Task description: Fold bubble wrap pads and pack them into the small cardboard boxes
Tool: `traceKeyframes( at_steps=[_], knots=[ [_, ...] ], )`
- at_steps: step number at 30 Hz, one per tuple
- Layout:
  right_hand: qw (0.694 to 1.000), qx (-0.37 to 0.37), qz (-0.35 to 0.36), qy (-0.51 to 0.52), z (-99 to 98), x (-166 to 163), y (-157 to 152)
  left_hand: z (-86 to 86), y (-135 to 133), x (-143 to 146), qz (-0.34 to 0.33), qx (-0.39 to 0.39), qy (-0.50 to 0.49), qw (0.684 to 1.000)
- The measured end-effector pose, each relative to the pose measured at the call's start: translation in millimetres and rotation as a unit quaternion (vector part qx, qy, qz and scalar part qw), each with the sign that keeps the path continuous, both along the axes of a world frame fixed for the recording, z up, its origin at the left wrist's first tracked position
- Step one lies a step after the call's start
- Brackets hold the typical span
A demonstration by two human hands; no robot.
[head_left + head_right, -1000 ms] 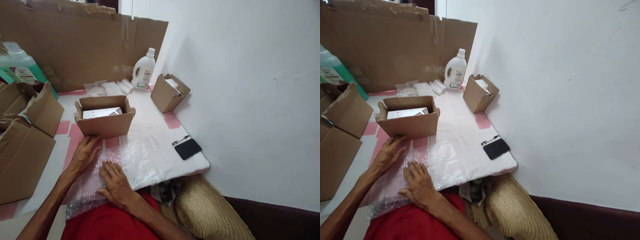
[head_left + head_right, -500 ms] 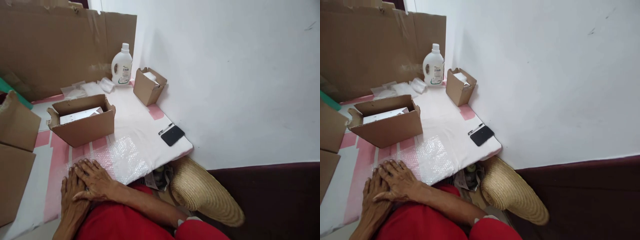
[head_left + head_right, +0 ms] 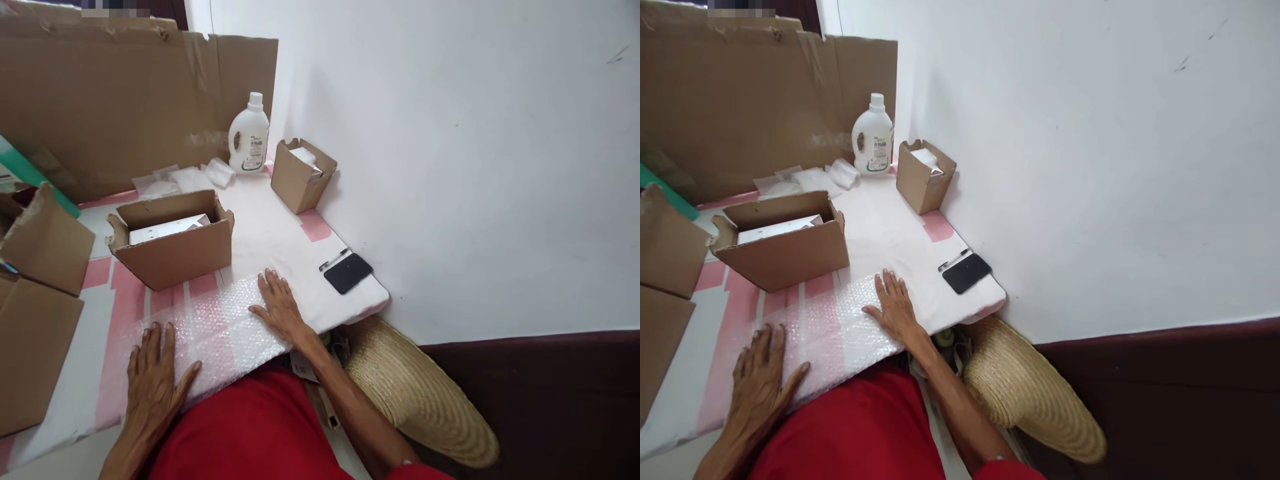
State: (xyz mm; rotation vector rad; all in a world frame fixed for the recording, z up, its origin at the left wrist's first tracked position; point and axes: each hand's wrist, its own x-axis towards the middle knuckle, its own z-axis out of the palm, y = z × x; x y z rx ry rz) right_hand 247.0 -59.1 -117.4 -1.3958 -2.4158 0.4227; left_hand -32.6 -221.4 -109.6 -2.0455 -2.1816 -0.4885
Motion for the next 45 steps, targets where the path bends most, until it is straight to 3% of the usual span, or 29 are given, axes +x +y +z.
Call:
traceKeyframes(
  at_steps=[4,7,9,15,19,22,26,30,33,39,45],
  knots=[
    [0.994,0.045,0.095,0.004,8.4,34.5,-12.8,4.1,-26.4,-33.4,-0.097,0.009,0.018,0.995],
    [0.973,0.059,0.215,-0.056,10.0,60.9,-23.9,2.5,-46.8,-61.7,-0.179,-0.006,0.063,0.982],
    [0.960,0.057,0.257,-0.093,7.8,70.2,-28.8,-1.1,-53.6,-73.8,-0.204,-0.011,0.087,0.975],
    [0.954,0.077,0.272,-0.097,1.4,79.5,-31.8,-4.8,-56.9,-81.1,-0.226,0.006,0.100,0.969],
    [0.957,0.073,0.275,-0.050,3.0,85.2,-32.1,-1.1,-65.6,-84.2,-0.229,0.017,0.010,0.973],
    [0.969,0.058,0.239,0.027,4.2,80.5,-30.0,3.2,-69.8,-85.6,-0.183,0.033,-0.089,0.978],
    [0.980,0.017,0.121,0.156,4.1,64.8,-28.1,14.4,-67.0,-81.3,-0.091,0.013,-0.231,0.969],
    [0.977,-0.022,0.048,0.205,0.3,56.8,-29.9,23.9,-62.0,-70.6,0.017,-0.003,-0.310,0.951],
    [0.978,-0.037,0.061,0.196,-2.1,59.7,-30.3,25.3,-59.5,-62.5,0.069,0.007,-0.324,0.944],
    [0.963,-0.064,0.069,0.254,2.8,62.1,-27.7,23.6,-57.2,-57.5,0.096,0.017,-0.304,0.948],
    [0.973,-0.004,-0.030,0.228,0.7,41.1,-37.7,20.8,-55.1,-47.6,0.273,0.022,-0.295,0.915]
  ],
)
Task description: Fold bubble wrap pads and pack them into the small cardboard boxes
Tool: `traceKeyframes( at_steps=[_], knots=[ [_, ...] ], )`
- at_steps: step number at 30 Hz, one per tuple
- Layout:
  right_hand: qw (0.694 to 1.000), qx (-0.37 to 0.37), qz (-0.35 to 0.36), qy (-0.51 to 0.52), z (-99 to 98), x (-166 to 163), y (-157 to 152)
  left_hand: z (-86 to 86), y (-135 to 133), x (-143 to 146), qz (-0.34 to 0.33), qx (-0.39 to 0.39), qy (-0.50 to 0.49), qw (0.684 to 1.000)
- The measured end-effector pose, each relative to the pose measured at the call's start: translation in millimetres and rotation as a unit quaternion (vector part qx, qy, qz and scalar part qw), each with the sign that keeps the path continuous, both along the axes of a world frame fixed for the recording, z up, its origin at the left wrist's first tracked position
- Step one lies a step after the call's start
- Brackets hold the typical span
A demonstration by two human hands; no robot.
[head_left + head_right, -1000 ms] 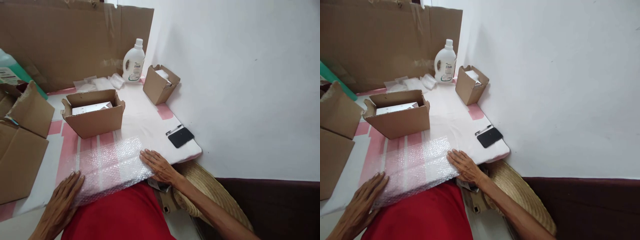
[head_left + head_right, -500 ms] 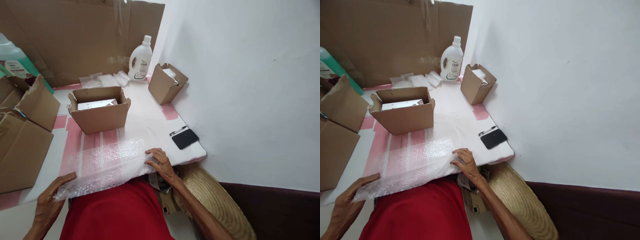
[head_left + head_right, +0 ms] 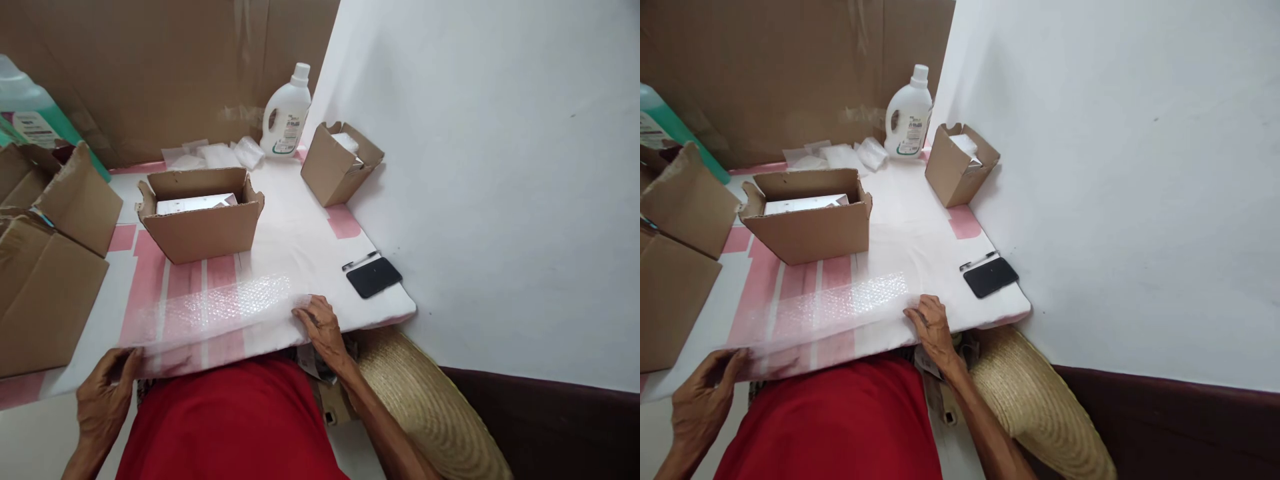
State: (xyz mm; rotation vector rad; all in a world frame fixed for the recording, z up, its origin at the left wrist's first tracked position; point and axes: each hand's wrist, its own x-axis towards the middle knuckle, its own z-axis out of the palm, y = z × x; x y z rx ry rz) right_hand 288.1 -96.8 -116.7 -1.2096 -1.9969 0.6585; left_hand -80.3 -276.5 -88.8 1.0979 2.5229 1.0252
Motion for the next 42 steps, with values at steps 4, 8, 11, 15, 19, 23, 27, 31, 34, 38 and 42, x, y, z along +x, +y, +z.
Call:
traceKeyframes(
  at_steps=[4,8,11,15,19,23,27,31,34,38,42],
  knots=[
    [0.996,0.034,-0.084,-0.024,-5.4,-17.2,-7.4,0.5,8.2,11.5,0.033,0.005,-0.007,0.999],
    [0.989,0.060,-0.130,-0.046,-7.6,-28.0,-8.8,-0.3,14.2,15.7,0.027,0.007,0.037,0.999],
    [0.985,0.061,-0.146,-0.069,-8.9,-31.4,-7.5,-1.2,15.7,16.2,0.022,0.006,0.065,0.998],
    [0.978,0.074,-0.164,-0.110,-12.2,-34.0,-3.4,0.9,17.2,18.0,0.026,0.001,0.081,0.996],
    [0.968,0.097,-0.177,-0.151,-14.1,-37.7,0.5,3.3,19.6,21.0,0.016,-0.001,0.111,0.994],
    [0.962,0.101,-0.185,-0.175,-13.2,-40.6,2.5,-0.6,20.7,23.7,-0.007,-0.017,0.144,0.989],
    [0.961,0.084,-0.186,-0.184,-12.0,-41.2,5.0,-4.0,21.7,24.3,-0.012,-0.001,0.201,0.979],
    [0.964,0.078,-0.177,-0.185,-10.5,-39.9,7.8,2.2,32.9,32.5,-0.045,0.052,0.262,0.963],
    [0.964,0.070,-0.177,-0.186,-8.1,-40.2,7.6,2.2,50.0,51.4,-0.206,0.068,0.274,0.937],
    [0.964,0.059,-0.178,-0.188,-6.0,-43.5,5.1,-14.8,68.3,80.5,-0.406,0.044,0.296,0.864],
    [0.969,0.057,-0.185,-0.151,-5.9,-37.1,9.9,-30.7,70.4,92.3,-0.425,0.019,0.318,0.847]
  ],
)
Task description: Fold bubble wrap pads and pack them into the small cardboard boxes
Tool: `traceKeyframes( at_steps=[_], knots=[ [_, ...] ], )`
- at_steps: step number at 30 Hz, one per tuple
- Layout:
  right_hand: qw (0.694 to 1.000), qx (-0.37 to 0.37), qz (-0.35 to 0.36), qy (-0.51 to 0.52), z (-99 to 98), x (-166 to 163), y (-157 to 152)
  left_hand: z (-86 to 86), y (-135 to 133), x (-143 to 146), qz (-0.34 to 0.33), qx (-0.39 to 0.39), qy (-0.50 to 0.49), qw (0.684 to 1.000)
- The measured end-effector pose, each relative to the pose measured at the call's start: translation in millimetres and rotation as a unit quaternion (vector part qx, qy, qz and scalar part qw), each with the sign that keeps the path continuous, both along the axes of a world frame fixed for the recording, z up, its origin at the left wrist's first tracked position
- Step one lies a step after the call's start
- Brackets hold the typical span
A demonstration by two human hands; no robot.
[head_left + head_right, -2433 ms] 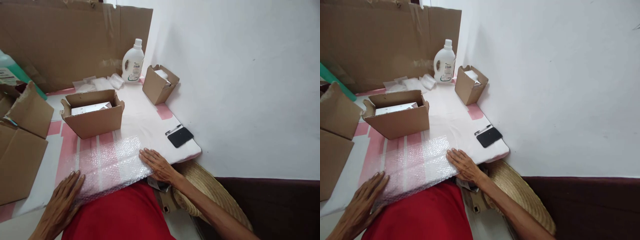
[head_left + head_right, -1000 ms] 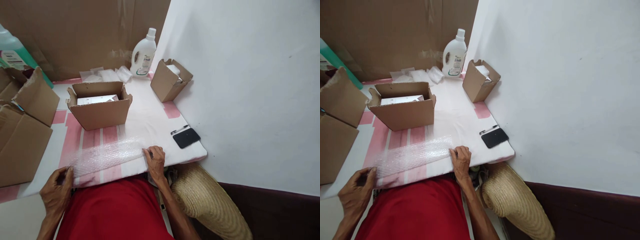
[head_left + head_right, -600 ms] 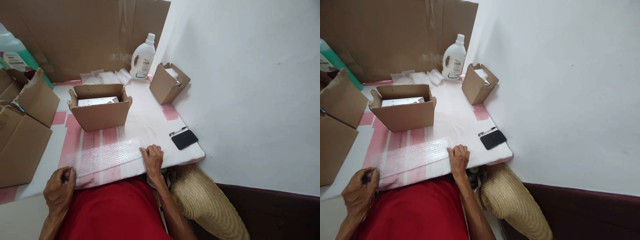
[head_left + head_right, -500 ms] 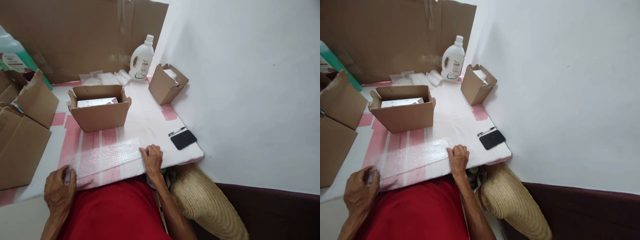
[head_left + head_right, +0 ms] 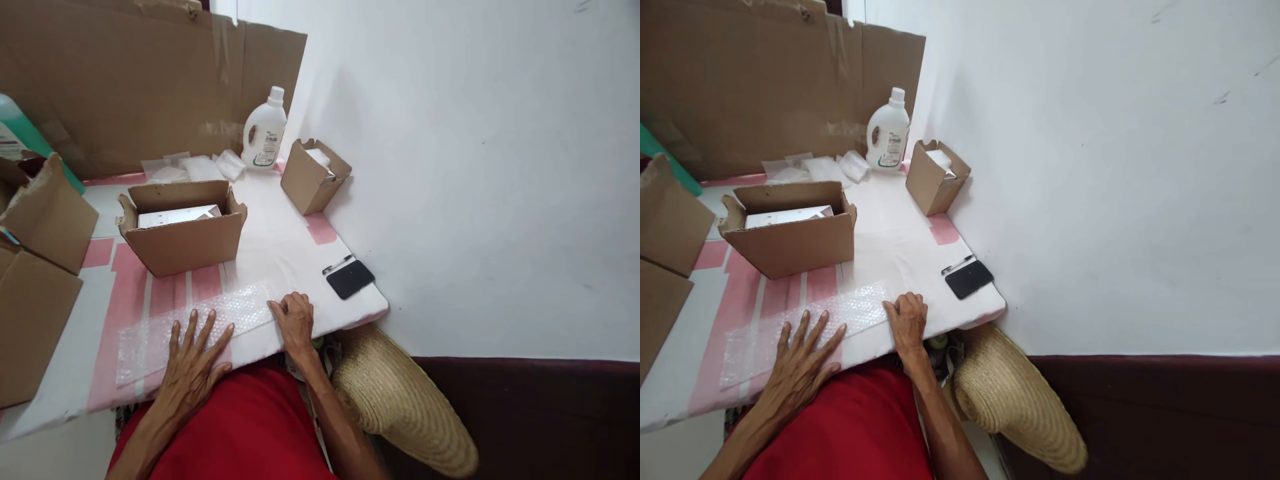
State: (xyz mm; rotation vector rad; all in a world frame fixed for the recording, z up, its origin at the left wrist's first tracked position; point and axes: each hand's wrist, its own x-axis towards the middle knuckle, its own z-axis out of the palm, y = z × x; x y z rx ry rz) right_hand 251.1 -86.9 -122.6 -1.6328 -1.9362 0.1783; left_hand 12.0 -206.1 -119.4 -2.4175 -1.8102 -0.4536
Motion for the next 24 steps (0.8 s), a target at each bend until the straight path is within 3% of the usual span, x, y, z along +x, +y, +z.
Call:
traceKeyframes(
  at_steps=[4,6,7,9,11,13,15,19,21,24],
  knots=[
    [0.997,0.030,-0.045,0.056,6.1,15.7,3.3,-0.3,-1.5,-0.1,0.007,-0.012,-0.011,1.000],
    [0.996,0.046,-0.035,0.061,11.6,11.4,-6.7,0.0,-1.2,-0.7,0.005,-0.013,-0.010,1.000],
    [0.997,0.052,0.001,0.057,14.1,3.7,-15.4,-0.8,-1.0,-1.1,0.004,-0.014,-0.008,1.000],
    [0.987,0.059,0.144,0.029,17.4,-20.7,-36.8,-4.7,-0.7,-2.7,0.002,-0.009,-0.018,1.000],
    [0.949,0.050,0.312,-0.022,17.1,-47.1,-56.5,-9.2,-0.6,-4.8,-0.011,0.006,-0.043,0.999],
    [0.925,0.028,0.374,-0.066,13.1,-60.9,-67.9,-11.1,-0.2,-6.2,-0.023,0.016,-0.058,0.998],
    [0.936,-0.001,0.338,-0.095,6.5,-53.9,-70.3,-8.7,0.3,-5.9,-0.018,0.008,-0.050,0.999],
    [0.967,-0.034,0.209,-0.143,-5.6,-3.7,-63.3,1.9,1.1,-2.3,-0.003,-0.017,-0.025,1.000],
    [0.969,-0.040,0.183,-0.158,-6.6,14.1,-61.8,4.3,1.2,-1.8,-0.006,-0.015,-0.015,1.000],
    [0.971,-0.040,0.168,-0.167,2.1,15.7,-63.5,2.3,1.4,-2.5,-0.009,-0.002,-0.005,1.000]
  ],
)
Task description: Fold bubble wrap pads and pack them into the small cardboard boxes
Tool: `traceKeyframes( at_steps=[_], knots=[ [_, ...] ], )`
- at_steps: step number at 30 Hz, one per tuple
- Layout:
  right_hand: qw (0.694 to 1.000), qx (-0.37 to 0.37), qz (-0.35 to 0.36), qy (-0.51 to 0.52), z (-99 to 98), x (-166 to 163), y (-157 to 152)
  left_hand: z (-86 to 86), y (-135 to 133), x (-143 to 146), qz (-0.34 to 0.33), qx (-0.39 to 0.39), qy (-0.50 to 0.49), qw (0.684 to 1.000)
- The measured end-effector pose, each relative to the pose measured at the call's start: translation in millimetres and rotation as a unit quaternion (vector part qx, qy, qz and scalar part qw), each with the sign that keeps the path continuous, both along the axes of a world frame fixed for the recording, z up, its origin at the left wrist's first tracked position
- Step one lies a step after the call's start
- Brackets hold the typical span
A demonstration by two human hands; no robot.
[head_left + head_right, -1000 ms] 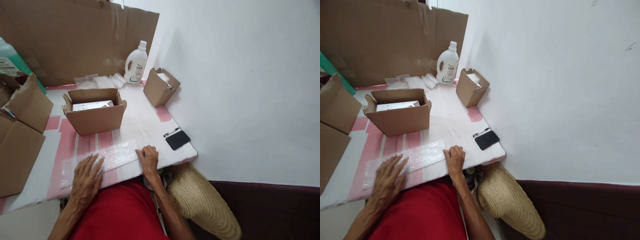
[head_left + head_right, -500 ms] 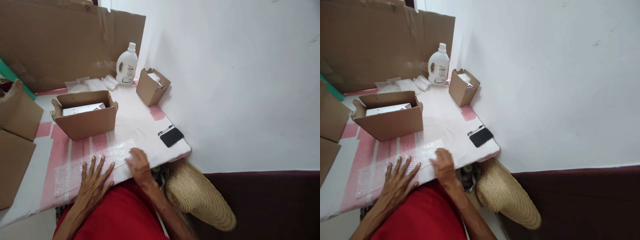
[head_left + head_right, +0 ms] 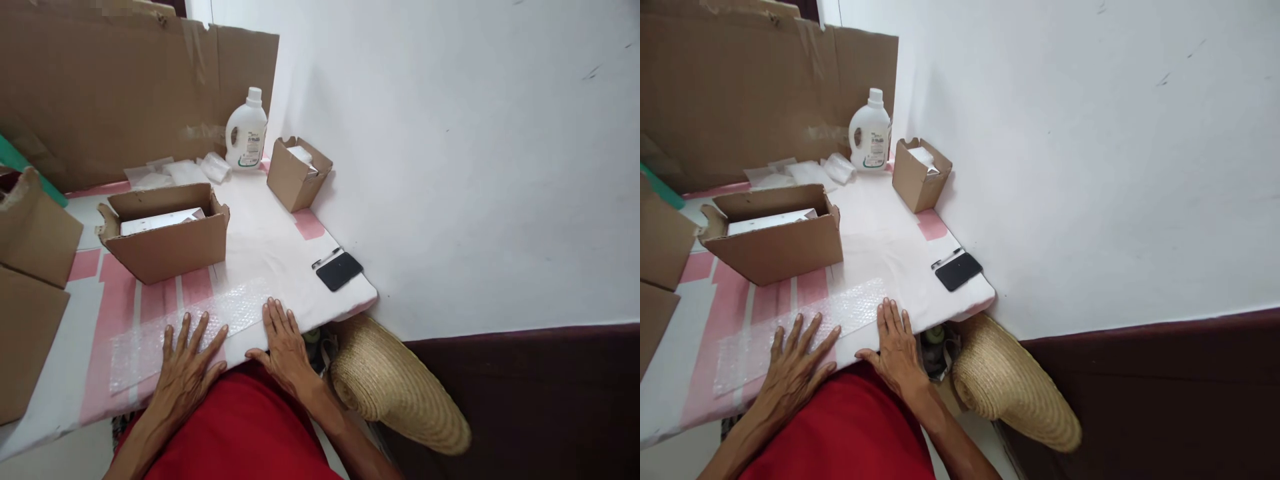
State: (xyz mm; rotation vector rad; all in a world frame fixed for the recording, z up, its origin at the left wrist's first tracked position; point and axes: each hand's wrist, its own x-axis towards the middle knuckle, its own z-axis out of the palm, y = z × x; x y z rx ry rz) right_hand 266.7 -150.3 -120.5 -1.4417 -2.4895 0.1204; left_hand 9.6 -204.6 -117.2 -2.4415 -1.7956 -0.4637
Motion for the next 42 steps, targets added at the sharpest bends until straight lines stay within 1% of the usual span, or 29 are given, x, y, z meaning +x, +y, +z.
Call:
traceKeyframes(
  at_steps=[2,3,4,6,8,9,10,13,16,19,22,24,26,28,30,32,35,37,39,42],
  knots=[
    [1.000,0.019,-0.011,0.015,11.5,-11.0,-1.2,-3.1,0.0,-0.3,-0.001,0.005,0.002,1.000],
    [0.999,0.029,-0.003,0.029,17.4,-18.2,-1.6,-4.5,-0.3,-0.2,-0.001,0.005,0.005,1.000],
    [0.998,0.036,0.020,0.048,22.4,-25.7,-1.9,-5.7,-0.9,0.1,0.001,0.005,0.010,1.000],
    [0.989,0.034,0.107,0.093,26.3,-39.7,-2.0,-6.8,-2.9,1.0,0.002,0.002,0.022,1.000],
    [0.972,0.022,0.195,0.133,20.2,-50.3,-1.5,-6.1,-5.3,2.2,-0.001,-0.003,0.031,1.000],
    [0.964,0.016,0.219,0.151,14.2,-53.9,-1.1,-5.0,-6.2,3.1,-0.001,-0.008,0.033,0.999],
    [0.959,0.011,0.230,0.167,7.3,-56.3,-0.6,-3.4,-6.9,4.2,0.000,-0.016,0.033,0.999],
    [0.953,0.002,0.225,0.204,-9.7,-57.3,1.4,3.3,-7.5,7.3,0.012,-0.035,0.024,0.999],
    [0.953,-0.003,0.219,0.208,-13.1,-55.1,2.5,8.2,-9.9,2.1,0.009,-0.044,0.011,0.999],
    [0.959,0.000,0.213,0.187,-11.1,-55.1,2.2,5.9,-21.9,-24.2,0.027,-0.046,0.023,0.998],
    [0.962,0.012,0.217,0.165,-12.6,-56.3,0.7,-1.0,-45.9,-71.7,0.072,-0.041,0.053,0.995],
    [0.963,0.018,0.221,0.152,-14.9,-56.8,-0.7,-3.2,-64.1,-105.8,0.120,-0.033,0.062,0.990],
    [0.964,0.019,0.222,0.145,-16.5,-57.0,-1.8,-0.2,-78.4,-131.3,0.179,-0.020,0.053,0.982],
    [0.964,0.020,0.222,0.143,-16.8,-57.2,-2.3,8.6,-84.3,-141.0,0.223,-0.014,0.016,0.975],
    [0.965,0.019,0.220,0.144,-15.6,-57.5,-2.3,21.7,-80.5,-133.3,0.261,-0.019,-0.038,0.964],
    [0.965,0.014,0.218,0.145,-13.7,-58.0,-2.3,36.5,-68.9,-113.8,0.317,-0.047,-0.090,0.943],
    [0.966,0.008,0.214,0.146,-11.9,-59.0,-2.5,57.3,-46.0,-83.9,0.414,-0.146,-0.131,0.889],
    [0.967,0.006,0.211,0.143,-12.0,-59.5,-2.9,67.4,-33.8,-74.6,0.458,-0.219,-0.136,0.851],
    [0.968,0.005,0.209,0.141,-12.6,-59.8,-3.1,72.1,-27.2,-75.2,0.478,-0.257,-0.140,0.828],
    [0.968,0.008,0.206,0.143,-13.3,-59.8,-3.1,68.9,-28.4,-85.7,0.463,-0.271,-0.185,0.824]
  ],
)
